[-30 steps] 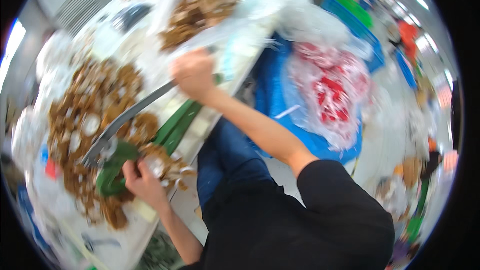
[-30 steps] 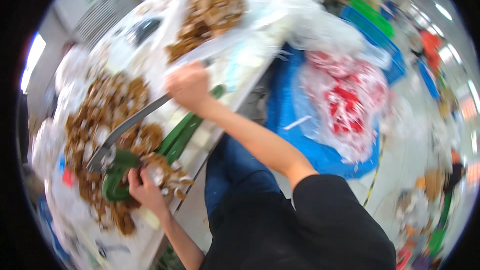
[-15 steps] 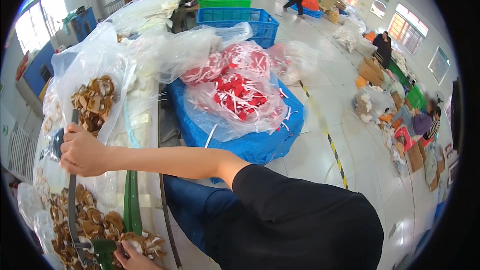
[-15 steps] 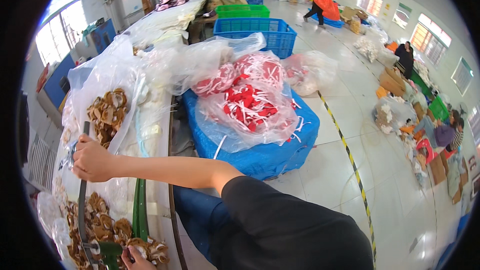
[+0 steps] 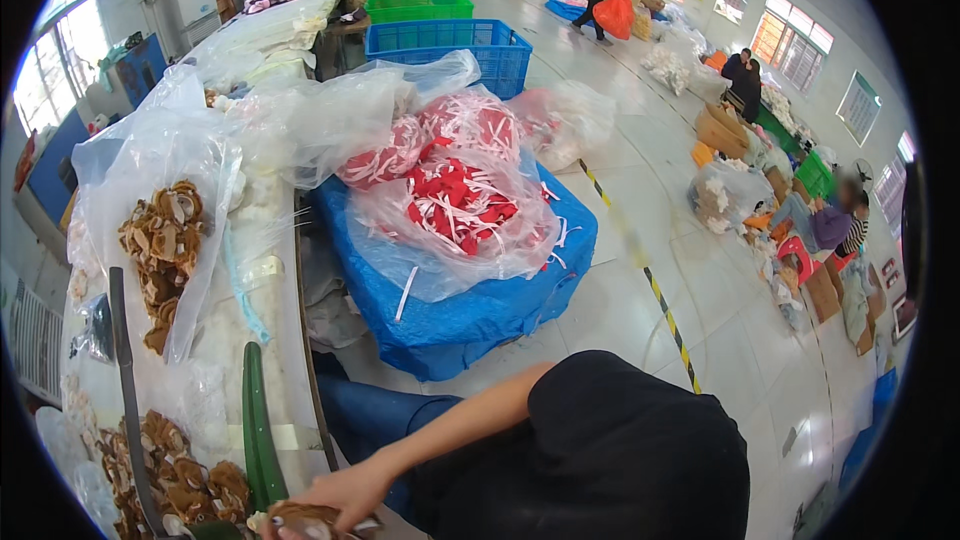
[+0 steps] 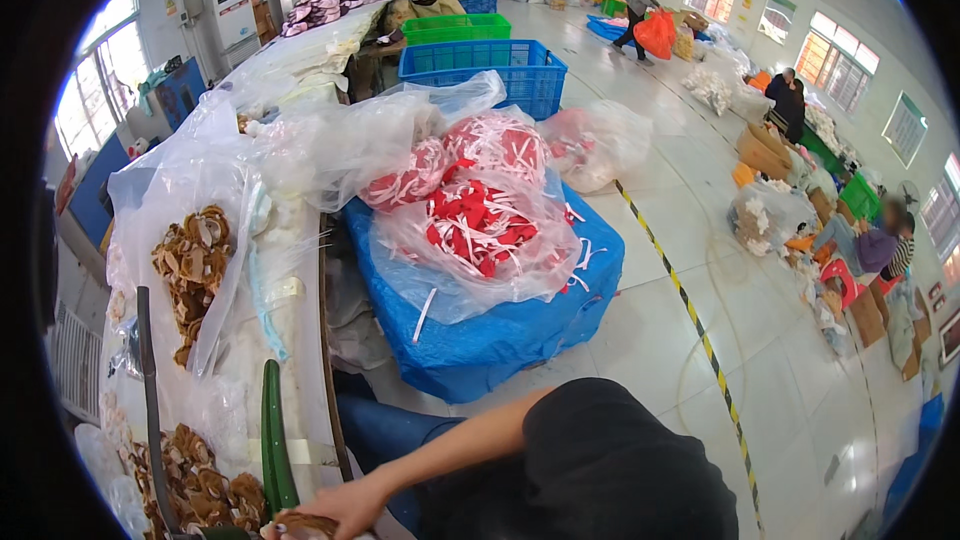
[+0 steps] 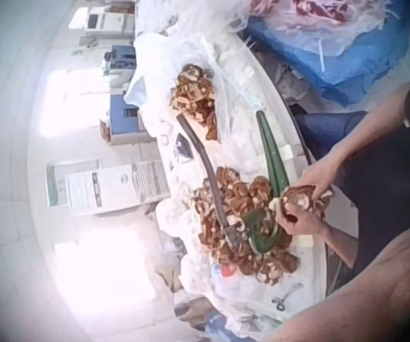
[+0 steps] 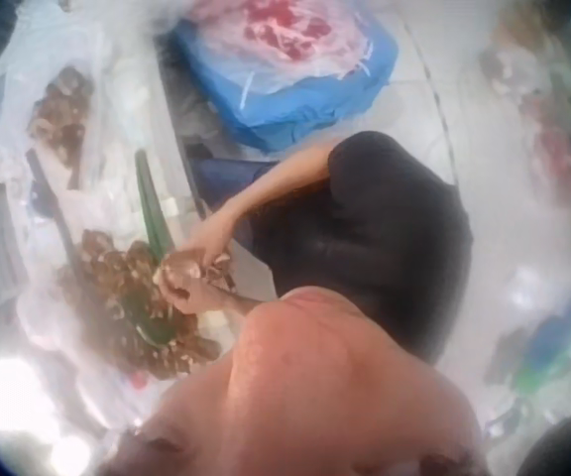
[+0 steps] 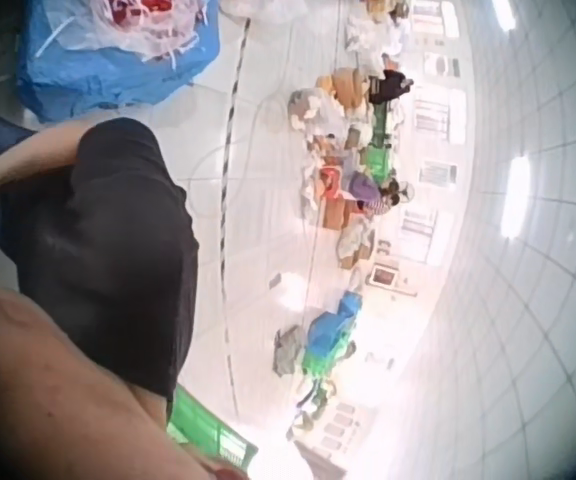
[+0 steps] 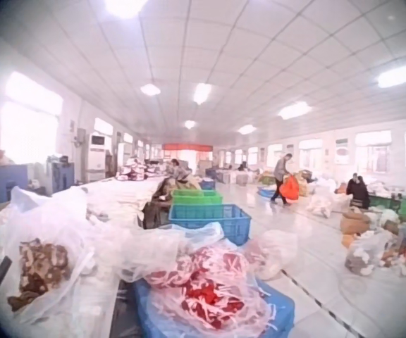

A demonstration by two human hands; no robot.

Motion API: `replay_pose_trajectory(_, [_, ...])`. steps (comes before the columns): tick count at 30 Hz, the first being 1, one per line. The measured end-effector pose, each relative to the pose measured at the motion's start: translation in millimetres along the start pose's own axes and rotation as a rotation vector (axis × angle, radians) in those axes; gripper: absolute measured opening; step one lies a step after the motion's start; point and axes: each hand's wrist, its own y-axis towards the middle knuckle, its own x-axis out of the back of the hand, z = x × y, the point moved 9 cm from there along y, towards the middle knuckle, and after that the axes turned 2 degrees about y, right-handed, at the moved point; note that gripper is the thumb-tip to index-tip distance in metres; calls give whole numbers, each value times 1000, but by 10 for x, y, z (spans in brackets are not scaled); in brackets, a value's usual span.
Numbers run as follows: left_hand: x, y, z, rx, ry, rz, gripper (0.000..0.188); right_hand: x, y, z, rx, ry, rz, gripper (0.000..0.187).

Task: The person repeatedly places small white circular objects into a green manual press tool and pulls the lever to compress them. The person handles the objects one at a time, positioning each under the press head before actuating the lever.

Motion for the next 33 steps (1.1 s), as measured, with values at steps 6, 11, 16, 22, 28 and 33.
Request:
replay_pose_trajectory(6, [23, 146, -142, -134, -264, -15, 59, 1473, 870, 708, 44, -129, -536, 34])
replay_pose_trajectory(11, [-30, 74, -570, -269, -54, 35, 54, 1722, 545, 686, 404, -751, -1042, 23])
replay_pose_trajectory(16, [-419, -1, -734, -380, -90, 498, 35, 227, 20, 186, 172, -679, -188, 19])
replay_pose_trajectory(22, [-550, -107, -447, -181, -394, 600, 16, -10, -80, -330, 48, -135, 27, 23])
replay_pose_trajectory(28, [-677, -197, -309, -98, -404, 686, 21, -137, -239, -259, 82, 147, 36, 28])
replay_pose_trajectory(33, [-650, -270, -216, -71, -432, 689, 25, -181, -333, -55, -35, 254, 15, 28])
